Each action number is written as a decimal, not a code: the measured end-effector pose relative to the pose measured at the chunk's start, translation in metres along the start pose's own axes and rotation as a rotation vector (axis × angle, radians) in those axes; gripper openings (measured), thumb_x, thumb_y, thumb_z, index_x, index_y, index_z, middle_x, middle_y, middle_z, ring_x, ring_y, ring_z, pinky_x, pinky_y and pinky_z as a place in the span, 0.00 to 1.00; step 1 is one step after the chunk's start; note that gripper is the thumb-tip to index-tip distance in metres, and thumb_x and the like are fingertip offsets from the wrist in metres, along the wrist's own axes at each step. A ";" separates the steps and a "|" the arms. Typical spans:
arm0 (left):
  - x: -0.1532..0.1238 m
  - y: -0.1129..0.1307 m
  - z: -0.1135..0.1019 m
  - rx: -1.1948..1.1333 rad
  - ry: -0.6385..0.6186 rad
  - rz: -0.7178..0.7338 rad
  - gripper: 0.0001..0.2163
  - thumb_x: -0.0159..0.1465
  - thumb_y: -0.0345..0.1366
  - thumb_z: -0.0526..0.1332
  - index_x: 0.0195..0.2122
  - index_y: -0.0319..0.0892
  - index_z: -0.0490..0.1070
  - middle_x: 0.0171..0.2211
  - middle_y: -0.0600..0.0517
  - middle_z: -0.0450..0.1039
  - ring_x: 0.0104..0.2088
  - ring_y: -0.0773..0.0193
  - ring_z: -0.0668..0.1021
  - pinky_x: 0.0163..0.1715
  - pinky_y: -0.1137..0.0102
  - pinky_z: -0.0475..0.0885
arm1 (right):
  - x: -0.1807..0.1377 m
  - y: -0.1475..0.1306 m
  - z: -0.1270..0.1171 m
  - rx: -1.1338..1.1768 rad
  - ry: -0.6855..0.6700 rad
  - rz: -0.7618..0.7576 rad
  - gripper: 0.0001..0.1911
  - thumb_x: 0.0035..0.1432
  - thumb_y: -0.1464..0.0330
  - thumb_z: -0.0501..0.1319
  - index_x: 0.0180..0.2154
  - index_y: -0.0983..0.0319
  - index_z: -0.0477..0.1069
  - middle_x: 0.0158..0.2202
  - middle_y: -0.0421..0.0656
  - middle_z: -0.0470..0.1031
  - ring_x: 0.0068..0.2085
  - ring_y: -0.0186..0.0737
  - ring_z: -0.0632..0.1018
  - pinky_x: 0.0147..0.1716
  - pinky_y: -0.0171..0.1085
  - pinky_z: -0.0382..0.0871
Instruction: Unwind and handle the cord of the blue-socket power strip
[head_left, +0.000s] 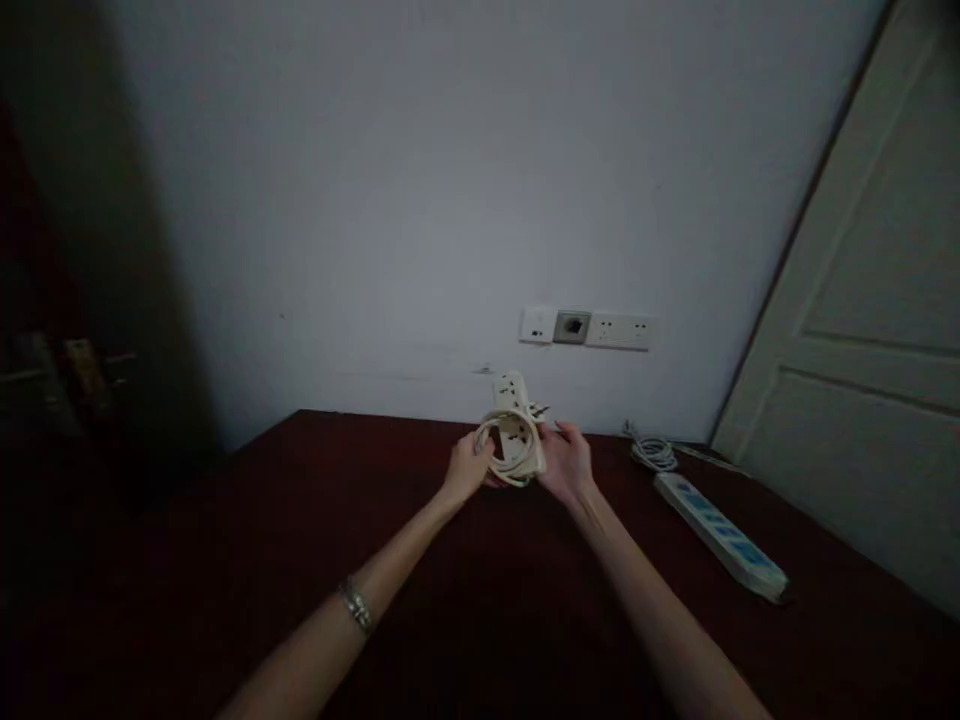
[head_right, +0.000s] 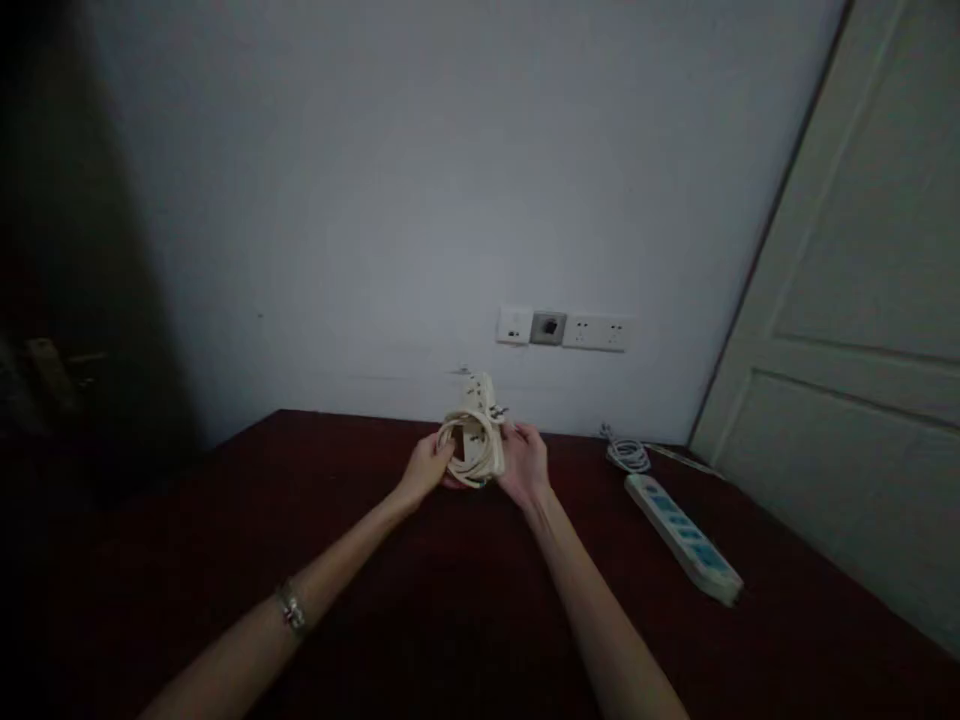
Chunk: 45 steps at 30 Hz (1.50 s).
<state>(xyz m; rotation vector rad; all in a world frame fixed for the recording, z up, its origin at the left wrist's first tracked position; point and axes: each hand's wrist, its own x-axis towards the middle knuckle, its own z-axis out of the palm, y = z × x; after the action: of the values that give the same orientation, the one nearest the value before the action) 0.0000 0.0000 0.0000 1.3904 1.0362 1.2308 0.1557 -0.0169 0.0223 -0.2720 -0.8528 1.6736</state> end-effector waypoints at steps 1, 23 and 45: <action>0.001 0.002 -0.001 0.012 -0.012 -0.039 0.06 0.60 0.34 0.54 0.34 0.37 0.65 0.22 0.53 0.72 0.18 0.64 0.76 0.17 0.71 0.73 | 0.000 0.002 0.000 -0.010 0.014 -0.015 0.11 0.48 0.62 0.54 0.32 0.60 0.69 0.35 0.44 0.75 0.42 0.46 0.74 0.41 0.44 0.69; 0.008 0.013 -0.017 0.454 -0.185 0.148 0.10 0.54 0.34 0.60 0.34 0.35 0.75 0.34 0.43 0.76 0.36 0.56 0.77 0.38 0.68 0.68 | 0.007 0.018 -0.026 -0.566 0.114 0.000 0.26 0.37 0.73 0.67 0.43 0.64 0.68 0.35 0.44 0.76 0.33 0.41 0.77 0.35 0.38 0.70; 0.022 -0.012 -0.016 -0.551 -0.073 -0.172 0.13 0.51 0.34 0.64 0.36 0.32 0.75 0.33 0.43 0.77 0.30 0.61 0.77 0.32 0.69 0.72 | 0.006 0.049 -0.025 -0.619 0.431 0.059 0.18 0.40 0.63 0.69 0.33 0.65 0.73 0.29 0.45 0.76 0.26 0.34 0.76 0.24 0.31 0.71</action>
<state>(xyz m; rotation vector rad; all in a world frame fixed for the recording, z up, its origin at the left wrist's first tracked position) -0.0132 0.0252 -0.0078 0.8929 0.6770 1.2097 0.1320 -0.0040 -0.0256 -1.0490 -1.0125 1.2902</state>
